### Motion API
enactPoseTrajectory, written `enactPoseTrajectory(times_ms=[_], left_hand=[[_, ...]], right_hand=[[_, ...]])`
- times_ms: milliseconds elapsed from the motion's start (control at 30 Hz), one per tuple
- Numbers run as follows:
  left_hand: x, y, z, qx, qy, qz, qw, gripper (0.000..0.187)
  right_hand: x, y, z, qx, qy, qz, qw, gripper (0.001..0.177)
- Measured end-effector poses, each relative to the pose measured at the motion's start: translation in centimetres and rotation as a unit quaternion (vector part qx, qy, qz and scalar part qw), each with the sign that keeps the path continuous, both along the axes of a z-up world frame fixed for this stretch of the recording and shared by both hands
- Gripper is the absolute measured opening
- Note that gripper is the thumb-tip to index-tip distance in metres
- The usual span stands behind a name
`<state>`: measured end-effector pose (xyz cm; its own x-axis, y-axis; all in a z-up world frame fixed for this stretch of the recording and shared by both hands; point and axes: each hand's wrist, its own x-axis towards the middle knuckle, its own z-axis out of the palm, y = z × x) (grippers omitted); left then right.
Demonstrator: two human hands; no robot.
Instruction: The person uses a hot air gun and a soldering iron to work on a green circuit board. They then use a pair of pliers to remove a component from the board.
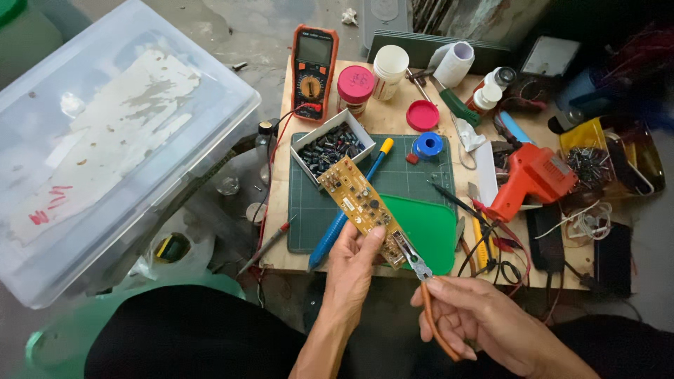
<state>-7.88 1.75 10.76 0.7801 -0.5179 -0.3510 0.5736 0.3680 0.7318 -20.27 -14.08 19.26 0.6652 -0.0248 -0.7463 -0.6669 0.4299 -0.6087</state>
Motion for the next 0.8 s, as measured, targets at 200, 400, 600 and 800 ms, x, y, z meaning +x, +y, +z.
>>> enactPoseTrajectory(times_ms=[200, 400, 600, 800], left_hand=[[0.0, -0.3, -0.6, 0.008, -0.006, 0.011, 1.000, 0.046], [0.0, 0.0, -0.5, 0.003, -0.032, -0.024, 0.999, 0.061], [0.1, -0.2, -0.6, -0.005, -0.021, -0.022, 1.000, 0.052], [-0.2, -0.1, -1.3, 0.016, 0.010, 0.003, 1.000, 0.047]], right_hand=[[-0.4, 0.0, -1.5, -0.050, 0.030, -0.004, 0.998, 0.043], [-0.5, 0.0, -0.8, -0.037, 0.007, -0.002, 0.999, 0.045], [-0.9, 0.0, -1.1, -0.048, 0.016, -0.007, 0.999, 0.045], [-0.7, 0.3, -0.8, -0.160, 0.017, 0.016, 0.987, 0.042]])
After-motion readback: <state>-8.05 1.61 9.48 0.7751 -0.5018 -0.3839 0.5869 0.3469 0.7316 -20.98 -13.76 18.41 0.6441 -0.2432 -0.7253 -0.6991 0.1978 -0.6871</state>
